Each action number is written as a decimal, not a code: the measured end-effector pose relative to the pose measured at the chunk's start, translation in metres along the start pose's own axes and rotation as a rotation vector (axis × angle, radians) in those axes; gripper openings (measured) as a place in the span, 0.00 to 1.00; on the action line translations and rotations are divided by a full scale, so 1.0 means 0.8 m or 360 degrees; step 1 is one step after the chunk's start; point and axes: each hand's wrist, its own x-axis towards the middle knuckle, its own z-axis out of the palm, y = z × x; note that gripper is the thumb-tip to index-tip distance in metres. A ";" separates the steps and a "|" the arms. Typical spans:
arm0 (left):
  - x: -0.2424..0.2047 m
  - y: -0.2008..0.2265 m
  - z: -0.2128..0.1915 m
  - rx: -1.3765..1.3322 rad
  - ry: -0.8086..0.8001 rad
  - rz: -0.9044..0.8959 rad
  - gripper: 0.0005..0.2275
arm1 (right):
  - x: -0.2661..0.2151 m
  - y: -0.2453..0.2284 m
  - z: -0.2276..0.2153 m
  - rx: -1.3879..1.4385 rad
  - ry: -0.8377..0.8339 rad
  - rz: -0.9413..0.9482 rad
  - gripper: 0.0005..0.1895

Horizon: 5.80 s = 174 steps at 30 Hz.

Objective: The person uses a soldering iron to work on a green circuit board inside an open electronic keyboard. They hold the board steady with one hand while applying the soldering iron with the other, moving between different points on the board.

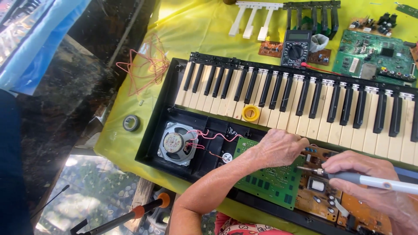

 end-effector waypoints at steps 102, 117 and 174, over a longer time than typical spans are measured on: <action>-0.005 0.000 -0.013 -0.0156 0.0141 -0.0018 0.06 | 0.001 0.009 0.043 0.0268 0.0355 -0.0008 0.11; -0.008 -0.008 0.015 -0.0067 0.0190 0.0031 0.05 | -0.001 0.014 0.050 0.0134 0.0395 0.0018 0.13; -0.019 0.006 -0.031 -0.0105 0.0034 -0.0090 0.10 | 0.010 0.009 0.046 0.0321 0.0401 -0.0065 0.12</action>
